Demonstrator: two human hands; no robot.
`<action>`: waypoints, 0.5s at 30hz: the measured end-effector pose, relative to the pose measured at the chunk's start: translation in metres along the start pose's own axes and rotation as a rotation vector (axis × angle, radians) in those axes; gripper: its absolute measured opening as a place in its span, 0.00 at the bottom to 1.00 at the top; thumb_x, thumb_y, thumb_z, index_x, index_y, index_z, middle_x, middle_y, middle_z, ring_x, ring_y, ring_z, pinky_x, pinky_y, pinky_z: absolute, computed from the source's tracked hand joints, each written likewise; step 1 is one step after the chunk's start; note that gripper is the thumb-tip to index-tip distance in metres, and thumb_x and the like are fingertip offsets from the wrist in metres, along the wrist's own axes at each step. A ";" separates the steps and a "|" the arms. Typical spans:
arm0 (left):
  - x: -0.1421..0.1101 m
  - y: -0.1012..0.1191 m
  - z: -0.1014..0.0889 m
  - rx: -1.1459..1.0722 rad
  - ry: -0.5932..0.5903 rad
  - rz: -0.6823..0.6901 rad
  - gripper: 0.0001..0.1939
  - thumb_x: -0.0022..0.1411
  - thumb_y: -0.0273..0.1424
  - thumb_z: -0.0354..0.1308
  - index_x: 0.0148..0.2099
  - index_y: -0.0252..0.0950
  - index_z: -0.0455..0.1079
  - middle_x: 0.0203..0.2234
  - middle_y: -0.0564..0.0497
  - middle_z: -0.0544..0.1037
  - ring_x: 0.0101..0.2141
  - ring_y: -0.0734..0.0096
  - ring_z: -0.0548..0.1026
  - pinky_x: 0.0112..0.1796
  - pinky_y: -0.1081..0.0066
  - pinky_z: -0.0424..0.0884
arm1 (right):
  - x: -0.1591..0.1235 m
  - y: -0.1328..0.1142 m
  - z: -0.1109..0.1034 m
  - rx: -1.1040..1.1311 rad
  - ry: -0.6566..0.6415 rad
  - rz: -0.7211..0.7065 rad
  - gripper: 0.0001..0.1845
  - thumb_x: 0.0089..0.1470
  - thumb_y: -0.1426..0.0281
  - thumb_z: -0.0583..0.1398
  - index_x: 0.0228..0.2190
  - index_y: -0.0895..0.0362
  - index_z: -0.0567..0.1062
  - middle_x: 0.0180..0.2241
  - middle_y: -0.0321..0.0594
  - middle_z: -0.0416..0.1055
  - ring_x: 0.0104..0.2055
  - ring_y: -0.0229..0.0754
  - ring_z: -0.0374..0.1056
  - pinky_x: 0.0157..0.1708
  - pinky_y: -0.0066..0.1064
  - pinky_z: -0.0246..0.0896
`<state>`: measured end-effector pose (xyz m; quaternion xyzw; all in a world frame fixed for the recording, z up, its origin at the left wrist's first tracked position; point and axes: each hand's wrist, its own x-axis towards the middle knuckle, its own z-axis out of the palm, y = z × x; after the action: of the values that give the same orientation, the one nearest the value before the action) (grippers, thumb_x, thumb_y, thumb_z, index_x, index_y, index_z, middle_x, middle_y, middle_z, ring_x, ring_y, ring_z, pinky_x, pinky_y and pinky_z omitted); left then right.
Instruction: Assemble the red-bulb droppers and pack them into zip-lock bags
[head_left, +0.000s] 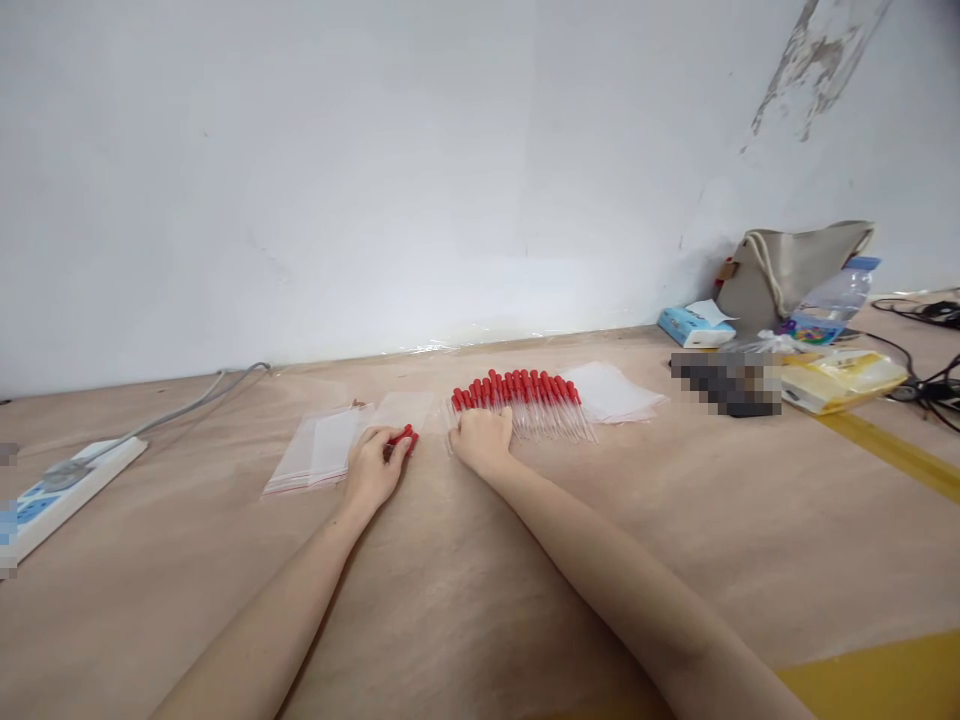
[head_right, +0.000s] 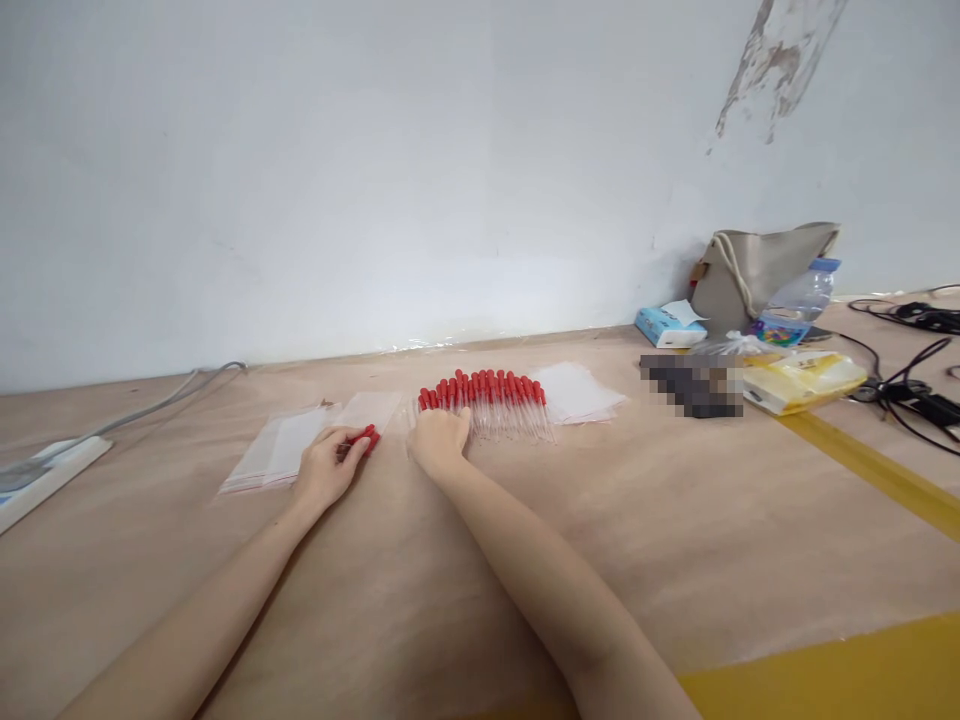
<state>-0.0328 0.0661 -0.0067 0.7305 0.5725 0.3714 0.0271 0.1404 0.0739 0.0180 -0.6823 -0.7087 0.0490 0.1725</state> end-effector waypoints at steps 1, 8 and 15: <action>0.000 -0.001 0.000 -0.007 0.003 -0.016 0.13 0.57 0.37 0.50 0.36 0.35 0.71 0.33 0.48 0.73 0.32 0.67 0.72 0.35 0.68 0.69 | 0.001 -0.002 -0.001 -0.003 -0.022 0.018 0.11 0.48 0.68 0.53 0.26 0.59 0.74 0.30 0.46 0.73 0.33 0.43 0.67 0.41 0.40 0.42; 0.001 0.005 -0.005 -0.008 0.021 -0.100 0.13 0.59 0.36 0.46 0.38 0.35 0.68 0.32 0.47 0.76 0.33 0.64 0.73 0.36 0.65 0.67 | 0.005 -0.006 -0.003 0.038 -0.078 0.058 0.09 0.47 0.69 0.53 0.25 0.60 0.72 0.29 0.48 0.72 0.31 0.45 0.68 0.41 0.42 0.45; 0.001 0.002 -0.004 -0.050 0.041 -0.152 0.11 0.60 0.35 0.46 0.39 0.36 0.66 0.33 0.47 0.76 0.34 0.64 0.74 0.35 0.66 0.67 | -0.022 0.031 -0.013 0.115 0.086 -0.086 0.11 0.51 0.67 0.50 0.26 0.59 0.69 0.28 0.45 0.71 0.32 0.43 0.65 0.38 0.38 0.50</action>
<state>-0.0334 0.0647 -0.0025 0.6762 0.6174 0.3973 0.0617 0.1738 0.0519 0.0171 -0.6417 -0.7254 0.0526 0.2436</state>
